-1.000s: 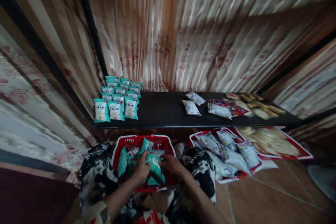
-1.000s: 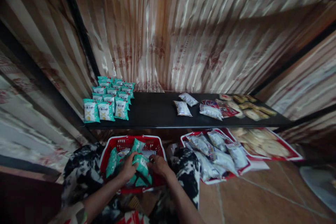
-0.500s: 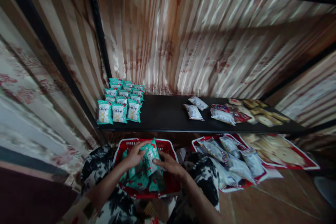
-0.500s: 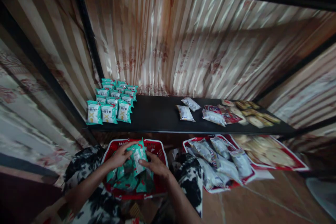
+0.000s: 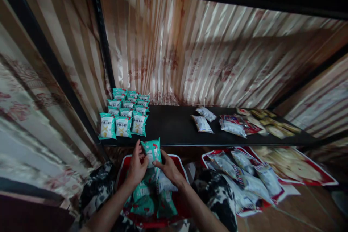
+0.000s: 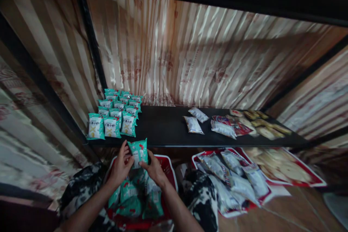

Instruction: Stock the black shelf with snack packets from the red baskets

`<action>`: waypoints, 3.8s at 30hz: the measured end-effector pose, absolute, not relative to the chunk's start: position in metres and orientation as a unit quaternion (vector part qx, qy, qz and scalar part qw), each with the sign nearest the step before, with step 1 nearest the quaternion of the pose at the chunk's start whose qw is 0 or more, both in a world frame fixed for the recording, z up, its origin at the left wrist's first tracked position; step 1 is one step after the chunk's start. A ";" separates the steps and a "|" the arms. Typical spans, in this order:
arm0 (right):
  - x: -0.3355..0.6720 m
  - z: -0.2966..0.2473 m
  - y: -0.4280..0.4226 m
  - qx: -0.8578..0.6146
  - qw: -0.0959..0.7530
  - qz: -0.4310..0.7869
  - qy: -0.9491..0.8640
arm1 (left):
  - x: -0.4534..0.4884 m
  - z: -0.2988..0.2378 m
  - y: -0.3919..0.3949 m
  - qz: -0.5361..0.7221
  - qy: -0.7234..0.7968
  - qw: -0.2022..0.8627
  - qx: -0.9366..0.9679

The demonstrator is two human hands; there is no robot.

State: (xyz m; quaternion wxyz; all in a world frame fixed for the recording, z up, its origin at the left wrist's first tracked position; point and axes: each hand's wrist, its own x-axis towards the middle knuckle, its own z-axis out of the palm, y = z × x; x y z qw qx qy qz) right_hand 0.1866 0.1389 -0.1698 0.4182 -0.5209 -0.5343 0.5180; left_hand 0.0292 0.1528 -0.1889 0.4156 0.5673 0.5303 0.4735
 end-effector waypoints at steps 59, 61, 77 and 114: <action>0.112 -0.201 0.243 -0.579 0.451 0.208 -0.647 | 0.022 -0.233 0.199 0.491 0.581 0.130 0.636; 0.113 -0.204 0.242 -0.590 0.455 0.192 -0.639 | 0.022 -0.232 0.199 0.493 0.582 0.129 0.634; 0.113 -0.203 0.254 -0.573 0.492 0.186 -0.628 | 0.025 -0.228 0.202 0.486 0.580 0.135 0.639; 0.121 -0.216 0.246 -0.582 0.484 0.194 -0.624 | 0.032 -0.226 0.201 0.488 0.603 0.149 0.613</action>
